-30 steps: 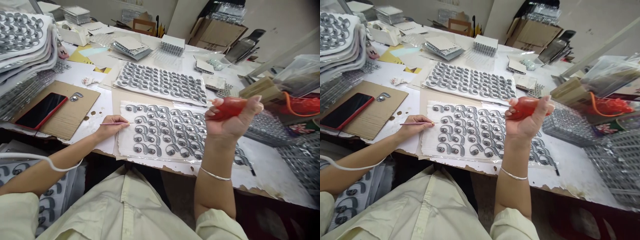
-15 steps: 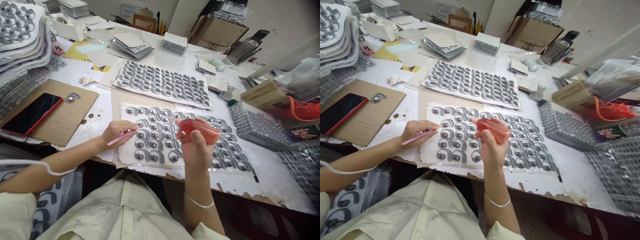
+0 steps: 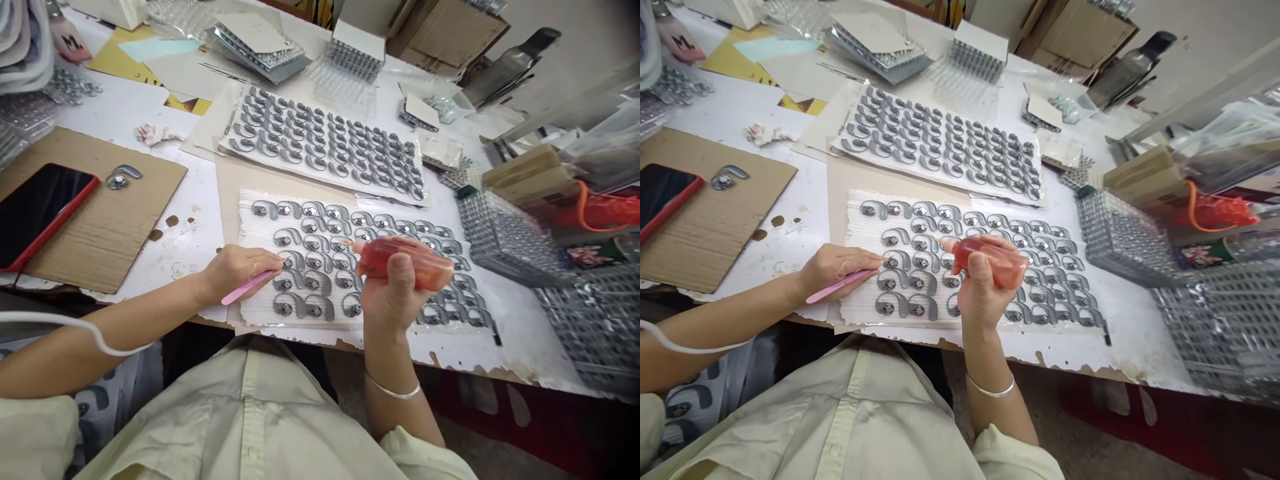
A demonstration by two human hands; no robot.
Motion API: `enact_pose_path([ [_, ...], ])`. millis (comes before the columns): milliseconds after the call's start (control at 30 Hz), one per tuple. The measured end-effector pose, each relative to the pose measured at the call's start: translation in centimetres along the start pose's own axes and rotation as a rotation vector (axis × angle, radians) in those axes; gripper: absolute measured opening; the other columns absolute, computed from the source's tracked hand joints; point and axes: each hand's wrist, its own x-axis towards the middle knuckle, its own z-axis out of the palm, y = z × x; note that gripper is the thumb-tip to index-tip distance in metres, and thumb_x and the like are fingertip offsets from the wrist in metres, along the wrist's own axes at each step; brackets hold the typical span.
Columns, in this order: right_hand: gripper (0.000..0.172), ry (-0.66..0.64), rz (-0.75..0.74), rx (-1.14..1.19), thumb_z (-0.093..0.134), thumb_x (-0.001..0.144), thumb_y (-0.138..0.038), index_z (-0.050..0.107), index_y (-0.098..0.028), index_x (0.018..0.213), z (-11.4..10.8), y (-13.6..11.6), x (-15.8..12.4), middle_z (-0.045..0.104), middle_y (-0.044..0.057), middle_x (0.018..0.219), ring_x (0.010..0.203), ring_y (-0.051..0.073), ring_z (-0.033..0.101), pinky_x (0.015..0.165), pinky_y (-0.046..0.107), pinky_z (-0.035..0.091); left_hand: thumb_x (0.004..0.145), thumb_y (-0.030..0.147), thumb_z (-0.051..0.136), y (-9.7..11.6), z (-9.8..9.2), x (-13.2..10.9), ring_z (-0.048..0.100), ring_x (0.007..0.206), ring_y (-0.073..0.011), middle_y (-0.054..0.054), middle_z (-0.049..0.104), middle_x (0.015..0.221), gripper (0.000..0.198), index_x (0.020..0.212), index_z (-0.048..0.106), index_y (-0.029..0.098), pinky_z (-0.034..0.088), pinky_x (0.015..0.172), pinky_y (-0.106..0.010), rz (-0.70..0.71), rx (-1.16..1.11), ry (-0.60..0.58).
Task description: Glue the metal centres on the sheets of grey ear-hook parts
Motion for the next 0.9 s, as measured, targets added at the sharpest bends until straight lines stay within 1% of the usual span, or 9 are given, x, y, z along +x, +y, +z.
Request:
enact_pose_path([
  [67,0.033,0.029,-0.012,-0.002,0.073,0.067,-0.045,0.059,-0.022,0.085,0.2,0.3,0.0,0.057,-0.002,0.083,0.050,0.008,0.055,0.036,0.022,0.043,0.086,0.026,0.059,0.0,0.0,0.0,0.070,0.091,-0.0168,-0.001,0.074,0.097,0.013,0.092,0.070,0.023,0.060,0.080,-0.026,-0.078,-0.019,-0.057],
  [133,0.032,0.055,-0.017,-0.011,0.071,0.068,-0.047,0.058,-0.022,0.084,0.1,0.8,0.0,0.057,-0.003,0.079,0.048,0.008,0.055,0.035,0.022,0.042,0.085,0.027,0.059,0.1,0.0,0.1,0.070,0.090,-0.0172,-0.001,0.074,0.095,0.014,0.092,0.070,0.023,0.060,0.080,-0.027,-0.105,-0.036,-0.073],
  [267,0.032,0.111,0.013,0.005,0.066,0.073,-0.049,0.054,-0.021,0.081,-0.3,1.5,0.3,0.056,-0.004,0.069,0.048,0.010,0.058,0.034,0.021,0.041,0.085,0.029,0.058,-0.2,-0.2,0.5,0.071,0.088,-0.0172,-0.003,0.074,0.093,0.015,0.092,0.070,0.022,0.059,0.078,-0.027,-0.104,-0.054,-0.061],
  [367,0.034,0.152,0.037,0.072,0.064,0.072,-0.052,0.050,-0.023,0.082,-0.6,1.8,0.8,0.053,-0.006,0.060,0.051,0.012,0.060,0.034,0.019,0.038,0.084,0.030,0.059,-0.6,-0.6,0.7,0.070,0.089,-0.0189,-0.005,0.074,0.094,0.017,0.092,0.070,0.020,0.058,0.080,-0.030,-0.120,-0.047,-0.022],
  [433,0.035,0.170,0.049,0.117,0.064,0.071,-0.053,0.047,-0.024,0.082,-0.8,1.9,1.2,0.053,-0.007,0.058,0.050,0.011,0.059,0.035,0.018,0.037,0.083,0.031,0.060,-0.8,-0.8,0.8,0.070,0.089,-0.0203,-0.006,0.074,0.093,0.018,0.091,0.071,0.019,0.057,0.080,-0.031,-0.142,-0.044,0.024],
  [500,0.038,0.176,0.085,0.170,0.064,0.070,-0.056,0.045,-0.025,0.081,-1.1,1.9,1.6,0.055,-0.007,0.059,0.048,0.009,0.055,0.037,0.017,0.037,0.082,0.032,0.061,-1.1,-1.1,0.8,0.070,0.086,-0.0205,-0.007,0.074,0.092,0.020,0.090,0.071,0.017,0.057,0.077,-0.031,-0.159,-0.031,0.097],
  [667,0.047,0.169,0.186,0.335,0.063,0.065,-0.064,0.046,-0.022,0.075,-2.0,1.4,2.4,0.059,-0.005,0.061,0.044,0.004,0.045,0.036,0.013,0.034,0.081,0.035,0.062,-1.8,-1.8,0.6,0.067,0.071,-0.0168,-0.006,0.073,0.085,0.022,0.088,0.071,0.016,0.052,0.064,-0.026,-0.235,0.023,0.335],
  [767,0.046,0.189,0.160,0.399,0.064,0.065,-0.063,0.047,-0.021,0.073,-2.8,0.8,2.3,0.059,-0.004,0.059,0.044,0.004,0.044,0.037,0.013,0.033,0.084,0.039,0.059,-2.2,-2.1,0.6,0.065,0.068,-0.0154,-0.005,0.072,0.080,0.026,0.087,0.071,0.016,0.050,0.063,-0.024,-0.309,0.020,0.412],
  [900,0.043,0.221,0.107,0.406,0.062,0.067,-0.062,0.049,-0.021,0.069,-4.9,0.4,1.7,0.057,-0.004,0.057,0.044,0.005,0.045,0.035,0.014,0.031,0.089,0.047,0.049,-2.4,-2.3,0.7,0.064,0.065,-0.0142,-0.005,0.069,0.072,0.039,0.076,0.067,0.015,0.047,0.058,-0.022,-0.388,-0.048,0.477],
])
